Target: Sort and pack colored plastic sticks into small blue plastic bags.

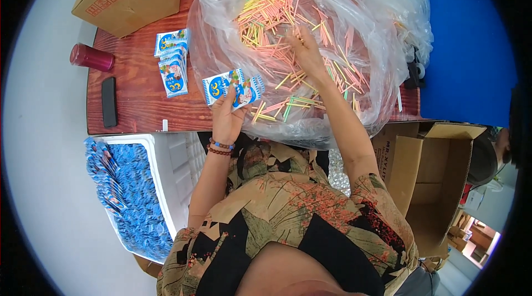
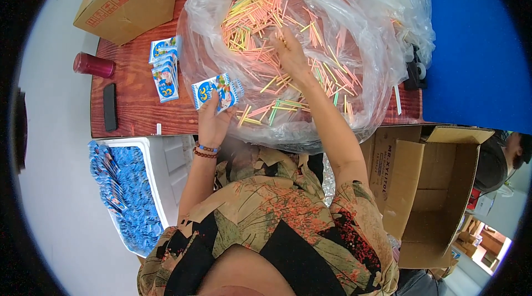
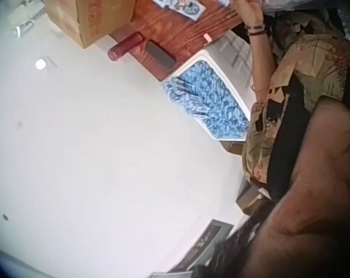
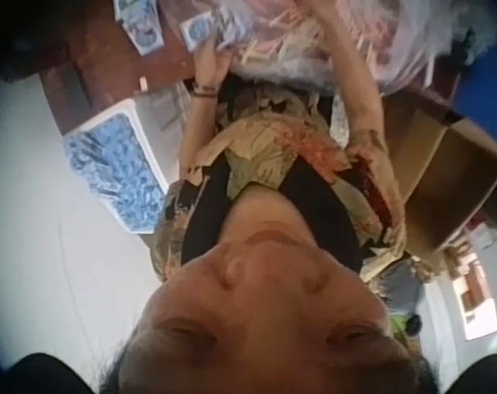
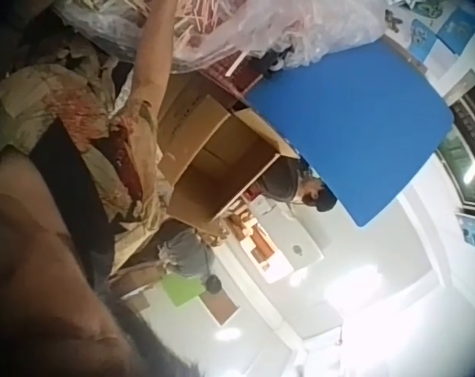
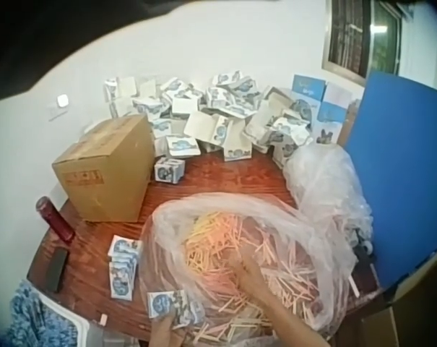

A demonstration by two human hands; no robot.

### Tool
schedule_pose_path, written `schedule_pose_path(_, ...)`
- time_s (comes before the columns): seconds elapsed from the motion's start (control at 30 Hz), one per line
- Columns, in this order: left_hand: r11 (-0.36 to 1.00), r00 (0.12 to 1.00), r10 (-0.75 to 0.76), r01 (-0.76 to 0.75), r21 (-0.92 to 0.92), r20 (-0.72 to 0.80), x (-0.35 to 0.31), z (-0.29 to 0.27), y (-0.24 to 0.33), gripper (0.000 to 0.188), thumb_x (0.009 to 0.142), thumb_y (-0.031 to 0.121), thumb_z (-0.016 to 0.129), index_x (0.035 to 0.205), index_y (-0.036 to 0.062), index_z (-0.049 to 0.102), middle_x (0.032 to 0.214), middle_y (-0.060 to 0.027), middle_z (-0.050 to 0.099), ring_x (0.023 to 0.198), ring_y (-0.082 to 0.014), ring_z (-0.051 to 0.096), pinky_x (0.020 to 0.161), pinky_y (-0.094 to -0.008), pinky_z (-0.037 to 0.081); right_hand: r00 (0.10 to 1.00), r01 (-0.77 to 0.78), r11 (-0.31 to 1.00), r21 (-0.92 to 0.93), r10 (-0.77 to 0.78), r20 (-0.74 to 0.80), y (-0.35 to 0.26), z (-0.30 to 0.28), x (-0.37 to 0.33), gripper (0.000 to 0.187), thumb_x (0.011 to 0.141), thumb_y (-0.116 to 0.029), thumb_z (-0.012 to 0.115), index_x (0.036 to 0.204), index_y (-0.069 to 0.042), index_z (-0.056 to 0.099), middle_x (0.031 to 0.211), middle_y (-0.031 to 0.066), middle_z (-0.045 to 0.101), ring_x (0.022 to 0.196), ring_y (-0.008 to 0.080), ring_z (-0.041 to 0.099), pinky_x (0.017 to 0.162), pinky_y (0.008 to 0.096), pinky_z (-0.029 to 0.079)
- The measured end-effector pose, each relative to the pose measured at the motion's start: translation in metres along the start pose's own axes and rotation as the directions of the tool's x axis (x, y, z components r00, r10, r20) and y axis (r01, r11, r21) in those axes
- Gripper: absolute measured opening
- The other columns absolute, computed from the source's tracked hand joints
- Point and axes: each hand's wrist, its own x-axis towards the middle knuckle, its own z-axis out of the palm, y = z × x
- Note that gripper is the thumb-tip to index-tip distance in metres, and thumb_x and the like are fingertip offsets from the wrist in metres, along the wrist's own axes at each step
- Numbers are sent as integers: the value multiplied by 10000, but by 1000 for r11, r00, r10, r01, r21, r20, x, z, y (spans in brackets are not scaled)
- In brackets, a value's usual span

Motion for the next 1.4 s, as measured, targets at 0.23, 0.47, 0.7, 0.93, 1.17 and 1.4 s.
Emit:
schedule_pose_path(0.23, 1000, 999, -16, 17, 13, -41, -5, 9, 2, 188, 973, 225, 543, 989, 65, 641, 975, -44, 679, 874, -152, 629, 728, -308, 497, 997, 51, 993, -102, -46, 55, 10, 4, -3, 242, 934, -95, 549, 1160, -41, 481, 987, 39, 549, 1005, 148, 558, 860, 309, 438)
schedule_pose_path(0.47, 999, 997, 10, -7, 39, -80, -3, 10, 2, 197, 969, 233, 550, 988, 57, 636, 956, -50, 677, 819, -150, 623, 698, -306, 491, 977, 211, 956, -205, -205, 50, 22, 4, -1, 223, 946, -135, 539, 1145, -45, 493, 1017, 74, 588, 910, 149, 565, 833, 299, 460)
schedule_pose_path(0.7, 1000, 1000, -4, 4, -10, -1, -2, -2, -2, 196, 964, 193, 559, 1084, 57, 632, 1017, -52, 678, 868, -145, 655, 694, -286, 524, 996, 4, 792, 611, 51, -73, 17, -5, 10, 75, 985, -141, 479, 1001, -72, 506, 815, 35, 582, 770, 111, 576, 704, 271, 502)
schedule_pose_path(0.93, 1000, 1000, -14, 15, -28, 20, 1, -2, -2, 184, 963, 188, 561, 1070, 57, 634, 1024, -53, 677, 886, -152, 658, 718, -294, 527, 992, 95, 802, 589, -26, -124, 18, -1, 7, 67, 974, -129, 501, 972, -63, 510, 796, 21, 559, 783, 124, 575, 729, 297, 495)
schedule_pose_path(1.17, 1000, 1000, -12, 13, -16, 13, 1, -1, -1, 161, 961, 183, 563, 1038, 61, 636, 1023, -59, 679, 895, -164, 661, 733, -312, 534, 978, 203, 972, -119, -207, -17, 26, 12, -8, 129, 937, -128, 560, 1002, -28, 512, 878, 23, 590, 804, 98, 551, 752, 251, 445)
schedule_pose_path(1.4, 1000, 999, 0, -1, -16, -33, -2, 9, 0, 174, 961, 181, 562, 1058, 55, 634, 1023, -61, 678, 886, -163, 659, 708, -296, 528, 947, 306, 925, -227, -272, 170, 33, 2, -1, 145, 957, -157, 522, 1006, -21, 526, 871, 28, 580, 818, 130, 561, 815, 289, 445)
